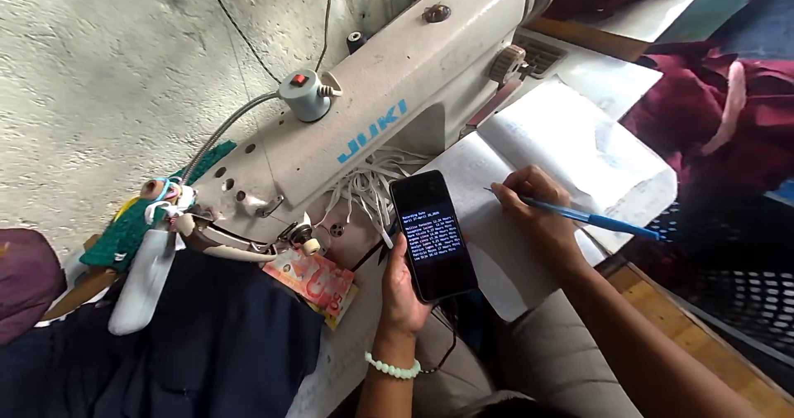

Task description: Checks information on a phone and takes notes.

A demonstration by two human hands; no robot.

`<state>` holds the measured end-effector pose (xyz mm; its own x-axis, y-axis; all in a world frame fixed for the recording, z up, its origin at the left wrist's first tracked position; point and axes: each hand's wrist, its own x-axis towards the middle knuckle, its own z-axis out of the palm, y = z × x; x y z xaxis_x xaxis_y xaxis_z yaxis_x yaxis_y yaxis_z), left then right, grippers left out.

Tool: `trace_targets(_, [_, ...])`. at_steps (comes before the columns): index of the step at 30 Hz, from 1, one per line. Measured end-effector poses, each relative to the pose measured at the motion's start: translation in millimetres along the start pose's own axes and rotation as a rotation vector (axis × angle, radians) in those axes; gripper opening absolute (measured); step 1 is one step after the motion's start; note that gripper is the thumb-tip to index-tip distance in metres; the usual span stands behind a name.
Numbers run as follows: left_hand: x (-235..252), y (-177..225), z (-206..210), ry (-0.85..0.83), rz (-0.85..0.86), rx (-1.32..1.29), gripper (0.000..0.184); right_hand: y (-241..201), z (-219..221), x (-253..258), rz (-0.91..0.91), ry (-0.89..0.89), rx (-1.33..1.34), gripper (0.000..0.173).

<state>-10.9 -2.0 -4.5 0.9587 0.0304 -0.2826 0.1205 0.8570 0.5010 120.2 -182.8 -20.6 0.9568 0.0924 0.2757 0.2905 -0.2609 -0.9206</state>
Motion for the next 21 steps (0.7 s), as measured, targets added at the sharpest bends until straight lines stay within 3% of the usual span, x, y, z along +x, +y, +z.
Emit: trace_targets(21, [1.3, 0.0, -0.4, -0.034, 0.02, -0.015, 0.056, -0.5, 3.8, -1.0, -0.022, 0.01, 0.004, 0.012])
